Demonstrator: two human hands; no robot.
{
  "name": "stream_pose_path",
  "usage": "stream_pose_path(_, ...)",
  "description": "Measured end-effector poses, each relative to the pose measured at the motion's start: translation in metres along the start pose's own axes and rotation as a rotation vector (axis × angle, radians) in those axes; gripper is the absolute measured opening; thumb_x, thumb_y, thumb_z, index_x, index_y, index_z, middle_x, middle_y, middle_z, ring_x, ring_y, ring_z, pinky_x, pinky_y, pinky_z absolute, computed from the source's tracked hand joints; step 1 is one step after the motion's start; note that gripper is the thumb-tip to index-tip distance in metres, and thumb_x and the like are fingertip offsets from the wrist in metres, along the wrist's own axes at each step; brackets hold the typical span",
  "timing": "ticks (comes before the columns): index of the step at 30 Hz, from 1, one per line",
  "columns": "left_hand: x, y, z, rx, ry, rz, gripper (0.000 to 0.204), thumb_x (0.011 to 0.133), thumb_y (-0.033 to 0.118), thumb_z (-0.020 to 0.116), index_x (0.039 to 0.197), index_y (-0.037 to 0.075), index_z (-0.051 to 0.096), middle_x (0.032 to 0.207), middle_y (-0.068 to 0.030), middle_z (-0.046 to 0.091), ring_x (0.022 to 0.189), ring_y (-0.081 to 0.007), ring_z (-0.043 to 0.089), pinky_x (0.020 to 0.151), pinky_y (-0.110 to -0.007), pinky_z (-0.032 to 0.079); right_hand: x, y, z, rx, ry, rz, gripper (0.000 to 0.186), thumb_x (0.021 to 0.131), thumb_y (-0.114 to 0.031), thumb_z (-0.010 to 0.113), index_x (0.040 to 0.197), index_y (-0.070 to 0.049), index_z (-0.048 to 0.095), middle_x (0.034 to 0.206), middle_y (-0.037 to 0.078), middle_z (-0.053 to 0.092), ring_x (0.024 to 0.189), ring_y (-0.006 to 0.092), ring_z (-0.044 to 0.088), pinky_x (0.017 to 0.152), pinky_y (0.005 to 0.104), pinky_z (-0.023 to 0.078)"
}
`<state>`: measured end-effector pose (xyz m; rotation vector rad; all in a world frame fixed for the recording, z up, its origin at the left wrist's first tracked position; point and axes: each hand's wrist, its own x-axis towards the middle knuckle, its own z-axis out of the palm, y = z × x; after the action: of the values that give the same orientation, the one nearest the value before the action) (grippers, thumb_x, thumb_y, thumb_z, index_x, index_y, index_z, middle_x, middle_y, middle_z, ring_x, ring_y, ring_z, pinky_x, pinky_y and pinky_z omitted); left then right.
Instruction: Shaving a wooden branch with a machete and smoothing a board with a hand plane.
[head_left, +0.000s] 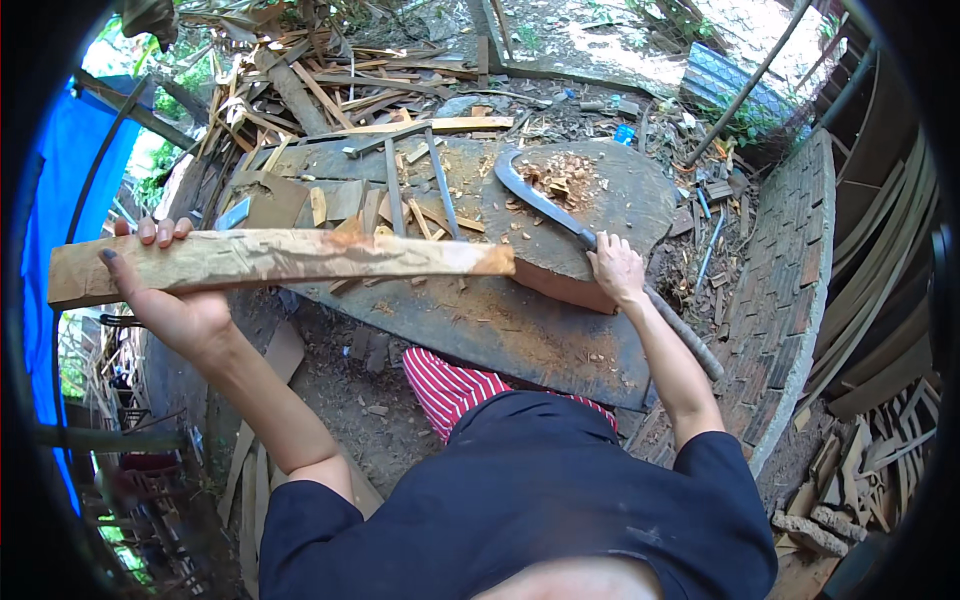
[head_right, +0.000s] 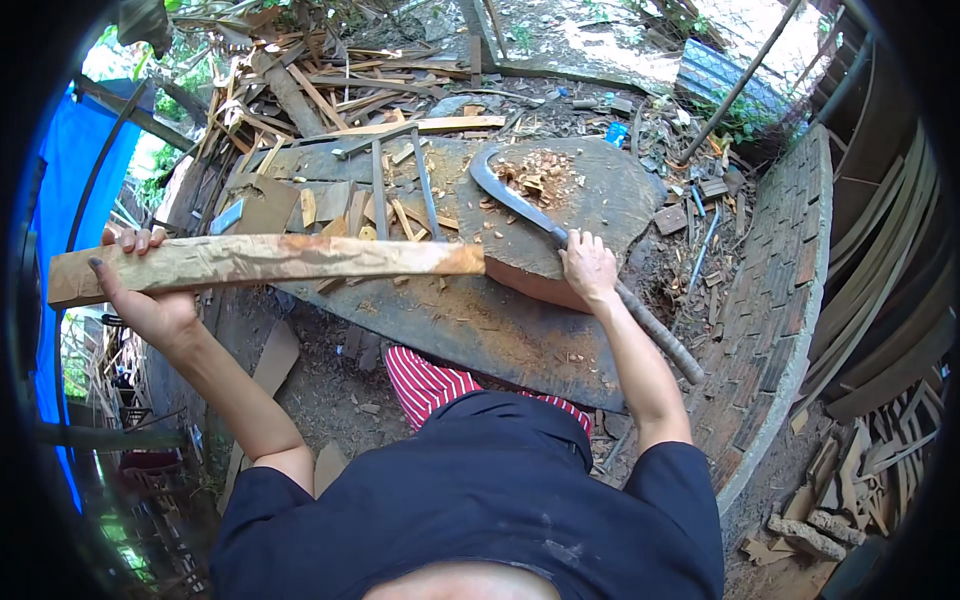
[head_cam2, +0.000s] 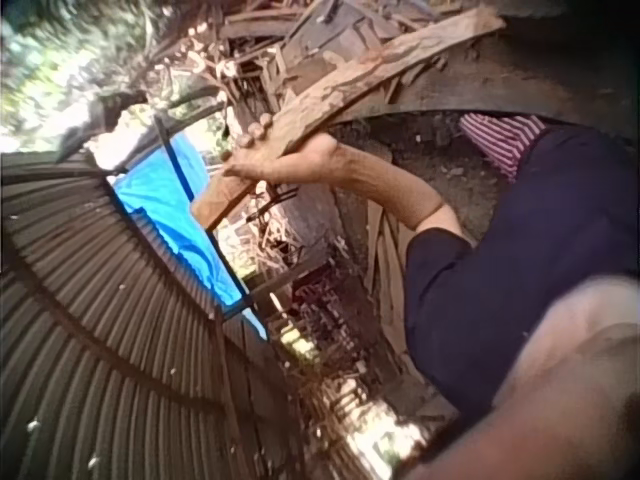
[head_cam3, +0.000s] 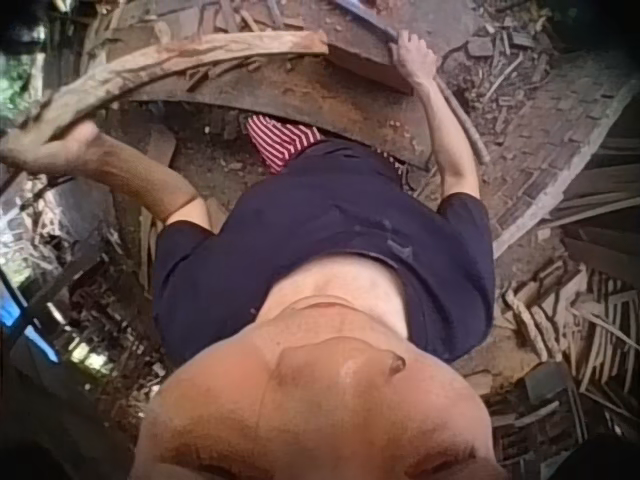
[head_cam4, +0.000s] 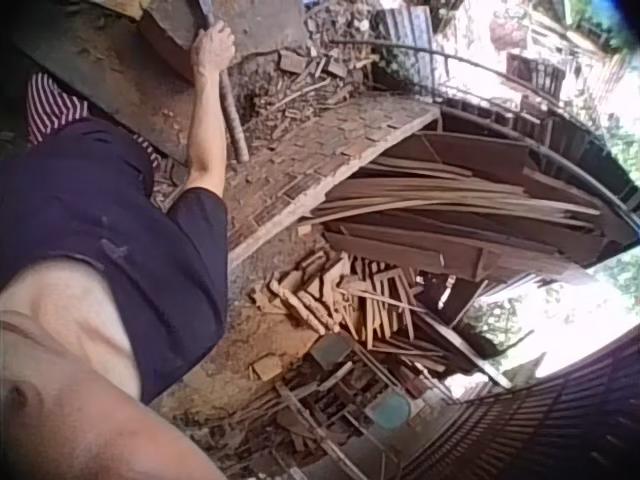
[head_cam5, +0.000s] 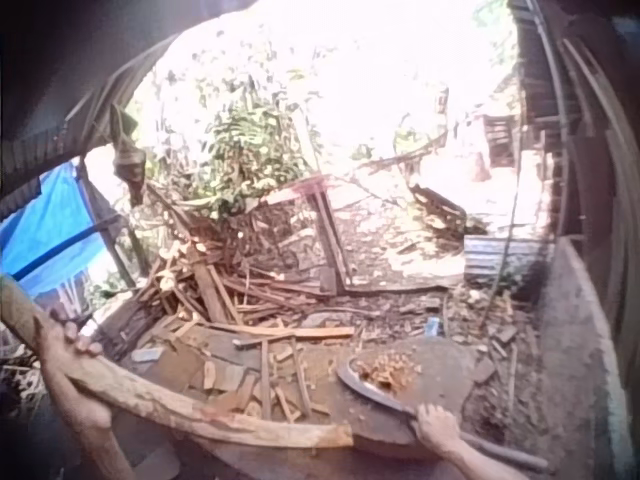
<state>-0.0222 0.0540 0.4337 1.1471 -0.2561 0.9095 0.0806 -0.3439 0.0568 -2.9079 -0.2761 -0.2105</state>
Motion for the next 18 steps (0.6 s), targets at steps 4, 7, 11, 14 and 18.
stream_pose_path(4,-0.009,-0.044,0.022,-0.014,0.194,0.050,0.033,0.097,0.038,0.059,0.114,0.011,0.054,0.084,-0.0027,0.047,0.081,-0.0151,0.049,0.082,-0.036,0.045,-0.001,0.001,-0.023,0.317,-0.100,0.066,0.032,0.099,-0.036,0.052,0.107,-0.005,0.049,0.088,0.022,0.066,0.081,0.0422,0.067,0.070,0.0529,0.052)
stream_pose_path(7,-0.018,-0.066,0.025,0.168,0.200,0.105,0.056,0.097,0.060,0.048,0.124,0.011,0.047,0.088,-0.0042,0.050,0.081,-0.0158,0.052,0.082,-0.040,0.050,-0.009,-0.034,-0.055,0.712,-0.109,0.120,0.030,0.101,-0.035,0.049,0.106,-0.006,0.044,0.077,0.027,0.064,0.076,0.0446,0.066,0.064,0.0533,0.049)
stream_pose_path(11,0.002,-0.052,0.042,0.242,0.150,0.320,0.062,0.096,0.064,0.041,0.126,0.010,0.046,0.091,-0.0075,0.055,0.077,-0.0212,0.059,0.097,-0.055,0.054,-0.030,-0.069,-0.090,0.874,-0.160,0.016,0.035,0.099,-0.032,0.054,0.124,-0.010,0.042,0.069,0.023,0.063,0.065,0.0420,0.067,0.060,0.0517,0.052)
stream_pose_path(14,0.027,-0.046,0.034,0.225,0.107,0.333,0.054,0.097,0.063,0.043,0.114,0.012,0.048,0.075,-0.0015,0.050,0.066,-0.0134,0.050,0.066,-0.035,0.051,-0.044,-0.081,-0.088,0.801,-0.134,-0.134,0.056,0.096,-0.028,0.058,0.145,-0.015,0.034,0.076,0.024,0.067,0.069,0.0416,0.068,0.065,0.0513,0.054)
stream_pose_path(18,0.032,-0.057,0.047,0.332,0.188,0.448,0.046,0.102,0.055,0.035,0.102,0.010,0.045,0.071,-0.0020,0.048,0.066,-0.0141,0.049,0.069,-0.031,0.044,-0.038,-0.120,-0.135,0.844,-0.119,-0.325,0.068,0.089,-0.012,0.064,0.150,-0.016,0.036,0.092,0.023,0.069,0.080,0.0372,0.070,0.071,0.0441,0.056)
